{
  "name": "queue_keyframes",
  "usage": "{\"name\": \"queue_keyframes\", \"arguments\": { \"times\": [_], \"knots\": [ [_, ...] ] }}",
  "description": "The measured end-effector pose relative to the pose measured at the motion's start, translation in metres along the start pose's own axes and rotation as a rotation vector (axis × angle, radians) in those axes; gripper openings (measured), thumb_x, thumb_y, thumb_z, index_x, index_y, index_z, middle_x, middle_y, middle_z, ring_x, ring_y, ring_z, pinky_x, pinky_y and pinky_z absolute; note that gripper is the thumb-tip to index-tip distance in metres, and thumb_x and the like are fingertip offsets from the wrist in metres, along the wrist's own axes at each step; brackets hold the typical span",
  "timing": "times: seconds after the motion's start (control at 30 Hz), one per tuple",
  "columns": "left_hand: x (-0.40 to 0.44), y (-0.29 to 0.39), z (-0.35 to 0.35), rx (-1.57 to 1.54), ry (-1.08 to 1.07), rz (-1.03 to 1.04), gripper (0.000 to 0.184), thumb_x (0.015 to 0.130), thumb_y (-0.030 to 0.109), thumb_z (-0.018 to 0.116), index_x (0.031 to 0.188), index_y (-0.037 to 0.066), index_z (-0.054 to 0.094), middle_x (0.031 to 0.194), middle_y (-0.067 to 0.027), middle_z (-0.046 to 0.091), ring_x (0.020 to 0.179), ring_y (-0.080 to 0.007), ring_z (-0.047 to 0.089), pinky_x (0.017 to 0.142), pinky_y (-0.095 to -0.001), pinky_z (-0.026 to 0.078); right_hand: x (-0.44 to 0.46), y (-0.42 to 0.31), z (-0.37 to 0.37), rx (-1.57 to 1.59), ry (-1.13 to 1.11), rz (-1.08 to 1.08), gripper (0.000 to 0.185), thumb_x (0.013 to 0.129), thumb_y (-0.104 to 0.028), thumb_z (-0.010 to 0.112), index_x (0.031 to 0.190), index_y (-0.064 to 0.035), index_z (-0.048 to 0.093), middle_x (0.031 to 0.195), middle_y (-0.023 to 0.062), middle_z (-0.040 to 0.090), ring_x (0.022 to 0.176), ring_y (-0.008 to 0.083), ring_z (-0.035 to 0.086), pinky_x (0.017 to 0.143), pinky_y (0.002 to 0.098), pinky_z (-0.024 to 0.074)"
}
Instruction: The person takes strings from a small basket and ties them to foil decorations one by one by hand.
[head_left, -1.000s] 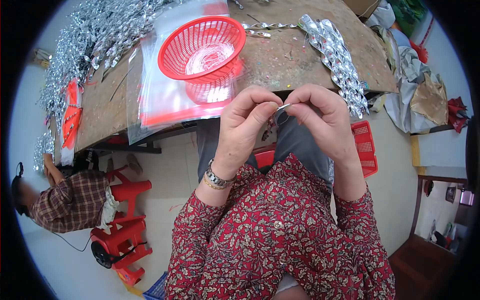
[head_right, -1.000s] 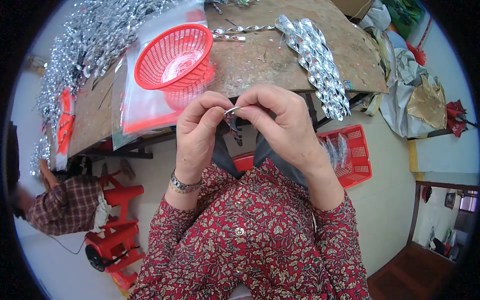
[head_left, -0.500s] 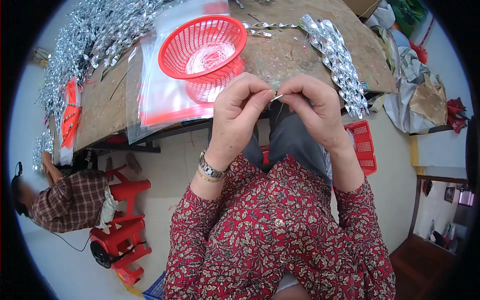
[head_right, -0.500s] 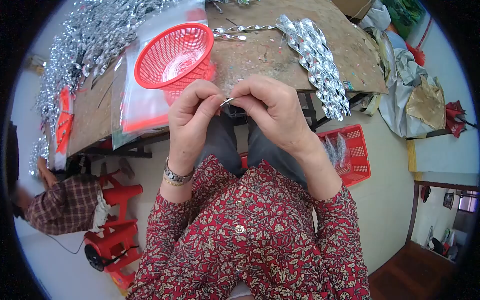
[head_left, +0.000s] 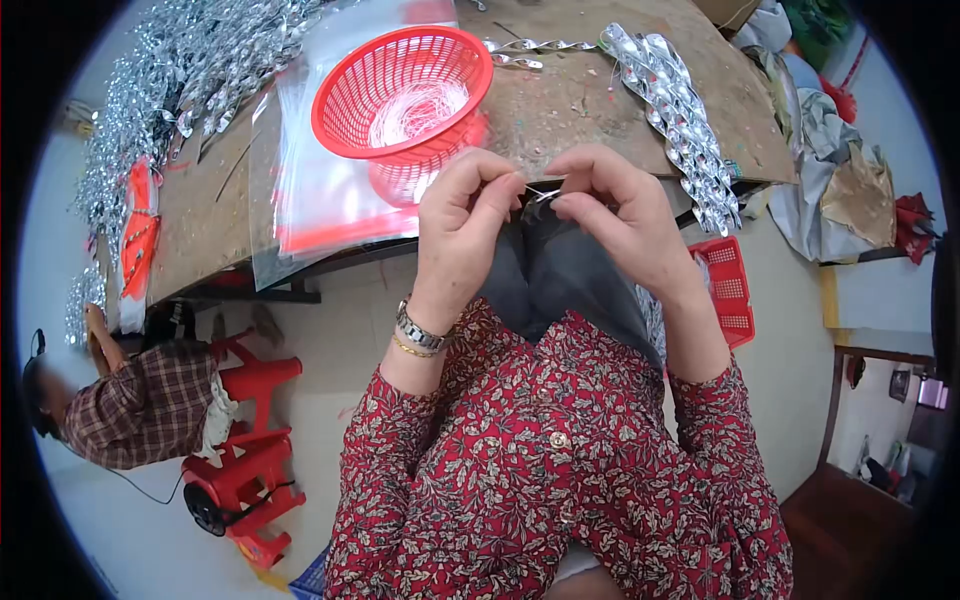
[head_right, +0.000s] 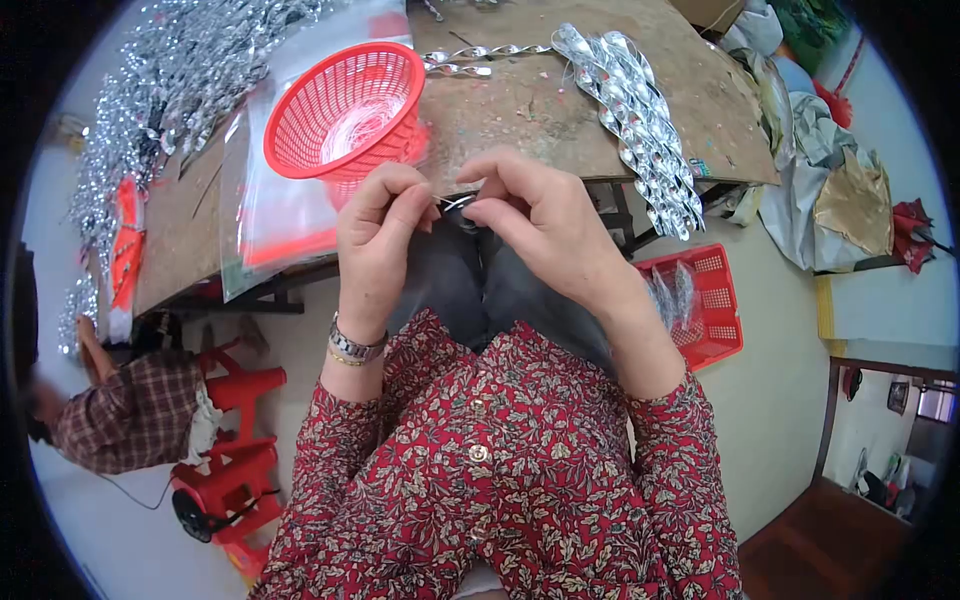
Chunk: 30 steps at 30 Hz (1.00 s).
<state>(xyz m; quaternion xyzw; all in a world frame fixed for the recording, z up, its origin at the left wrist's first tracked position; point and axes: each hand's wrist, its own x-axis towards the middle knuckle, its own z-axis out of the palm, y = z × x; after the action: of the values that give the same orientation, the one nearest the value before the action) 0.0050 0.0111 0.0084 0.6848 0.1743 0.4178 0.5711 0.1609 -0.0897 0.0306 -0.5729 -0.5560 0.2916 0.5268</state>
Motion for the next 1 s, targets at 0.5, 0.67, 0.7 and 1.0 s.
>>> {"name": "queue_keyframes", "arguments": {
  "times": [0.5,0.67,0.7,1.0],
  "knots": [
    [0.0,0.033,0.001,-0.452,0.112,-0.107,0.012,0.097,0.011,0.048,0.095,0.003,0.056,0.093,-0.009,0.067,0.079,-0.0084,0.059,0.067,-0.0203,0.044,-0.039,-0.019,-0.043,0.473,-0.235,0.254,0.011,0.084,0.001,0.054,0.093,0.0033,0.059,0.075,0.0093,0.064,0.048,0.0024,0.043,0.044,0.0167,0.0329],
    [0.001,0.043,0.001,-0.439,0.069,-0.044,0.012,0.098,0.013,0.046,0.095,0.004,0.054,0.092,-0.0097,0.068,0.074,-0.0075,0.057,0.066,-0.0197,0.044,-0.045,-0.022,-0.038,0.767,-0.321,0.154,0.014,0.08,0.008,0.05,0.09,0.0049,0.059,0.081,0.019,0.066,0.046,0.0049,0.044,0.042,0.0175,0.0332],
    [0.001,0.044,0.001,-0.438,0.068,-0.043,0.012,0.098,0.013,0.046,0.095,0.004,0.054,0.092,-0.0097,0.068,0.074,-0.0075,0.057,0.066,-0.0197,0.044,-0.046,-0.023,-0.037,0.767,-0.321,0.153,0.014,0.08,0.008,0.05,0.09,0.0049,0.059,0.081,0.019,0.066,0.046,0.0049,0.044,0.042,0.0175,0.0332],
    [0.0,0.058,-0.004,-0.367,0.082,0.074,0.012,0.099,0.013,0.043,0.097,0.004,0.051,0.083,-0.0094,0.066,0.067,-0.0072,0.055,0.06,-0.0191,0.042,-0.049,-0.04,-0.045,0.663,-0.246,-0.059,0.016,0.078,0.009,0.051,0.092,0.0029,0.056,0.085,0.0243,0.066,0.044,0.0052,0.044,0.04,0.0159,0.0348]
  ]
}}
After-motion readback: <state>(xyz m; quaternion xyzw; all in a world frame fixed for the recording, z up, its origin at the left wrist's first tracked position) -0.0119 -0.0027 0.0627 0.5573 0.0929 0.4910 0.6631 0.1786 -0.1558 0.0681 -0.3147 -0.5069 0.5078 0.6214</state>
